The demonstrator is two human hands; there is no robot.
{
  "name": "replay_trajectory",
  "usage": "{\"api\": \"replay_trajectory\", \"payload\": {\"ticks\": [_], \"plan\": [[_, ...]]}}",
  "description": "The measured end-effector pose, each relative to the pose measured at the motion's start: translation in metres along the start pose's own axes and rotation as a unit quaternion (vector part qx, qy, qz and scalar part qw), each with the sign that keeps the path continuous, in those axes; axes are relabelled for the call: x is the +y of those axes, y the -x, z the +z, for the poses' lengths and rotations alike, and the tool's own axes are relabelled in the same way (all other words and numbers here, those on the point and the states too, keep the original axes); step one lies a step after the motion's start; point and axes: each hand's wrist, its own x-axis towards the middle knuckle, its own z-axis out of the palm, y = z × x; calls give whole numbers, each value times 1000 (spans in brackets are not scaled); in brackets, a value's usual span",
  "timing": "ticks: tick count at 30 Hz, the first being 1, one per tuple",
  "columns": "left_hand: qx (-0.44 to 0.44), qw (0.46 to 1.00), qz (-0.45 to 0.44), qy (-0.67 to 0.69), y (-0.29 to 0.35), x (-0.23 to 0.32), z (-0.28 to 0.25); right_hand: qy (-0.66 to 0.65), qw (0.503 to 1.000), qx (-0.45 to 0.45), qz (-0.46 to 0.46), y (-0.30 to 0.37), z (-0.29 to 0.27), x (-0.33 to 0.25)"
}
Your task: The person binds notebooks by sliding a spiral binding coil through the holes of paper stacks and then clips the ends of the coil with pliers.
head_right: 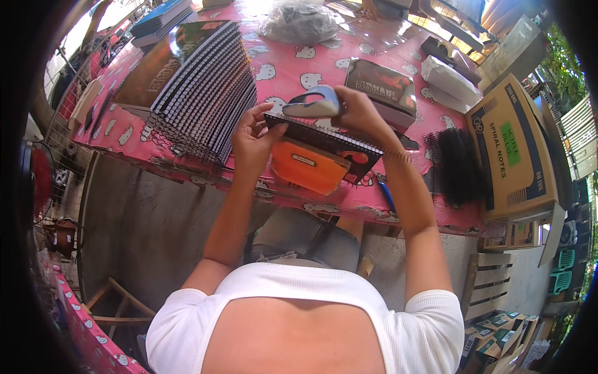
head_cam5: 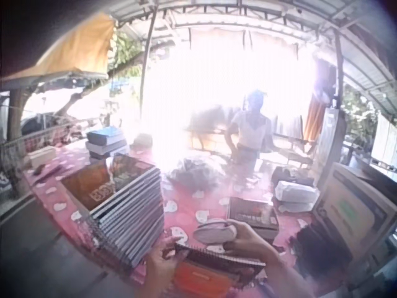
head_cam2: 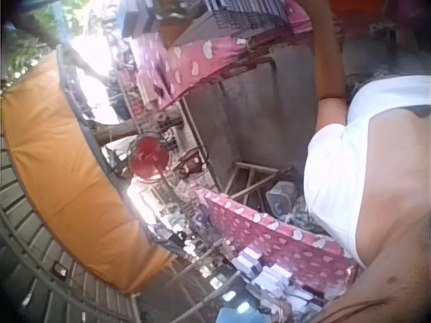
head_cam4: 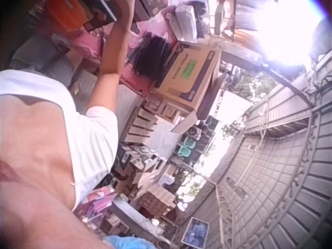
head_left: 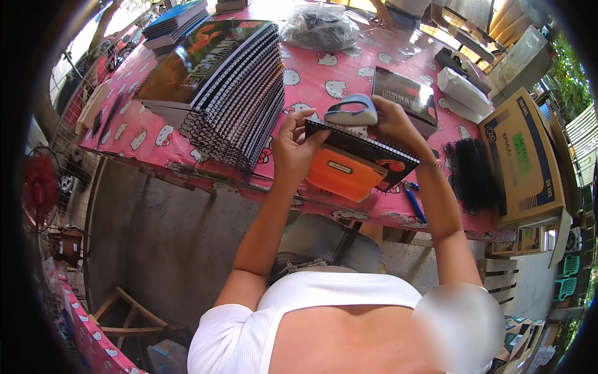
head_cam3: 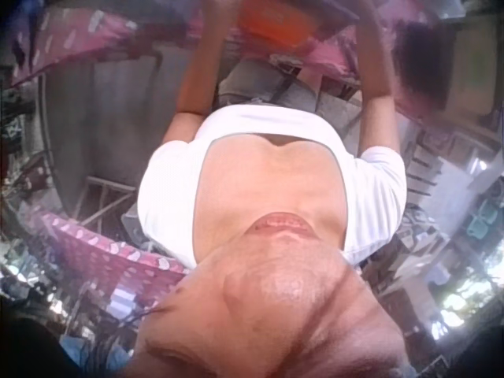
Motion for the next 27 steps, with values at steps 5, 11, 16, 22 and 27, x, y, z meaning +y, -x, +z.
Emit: {"api": "replay_trajectory", "payload": {"ticks": [5, 11, 16, 22, 27], "plan": [[24, 998, -48, 12, -2, 7, -4, 185, 982, 19, 24, -6, 7, 6], [-36, 993, -94, 55, -16, 10, -9, 524, 805, 165, 224, 61, -23, 53], [-49, 964, 240, -105, -30, 80, 22, 480, 849, 203, 87, 137, -10, 85], [-51, 896, 399, -185, 38, 147, 37, 544, 802, 208, 129, 221, 33, 65], [-100, 961, 143, -214, 71, 47, 46, 245, 920, 267, 150, 190, 68, -10]]}}
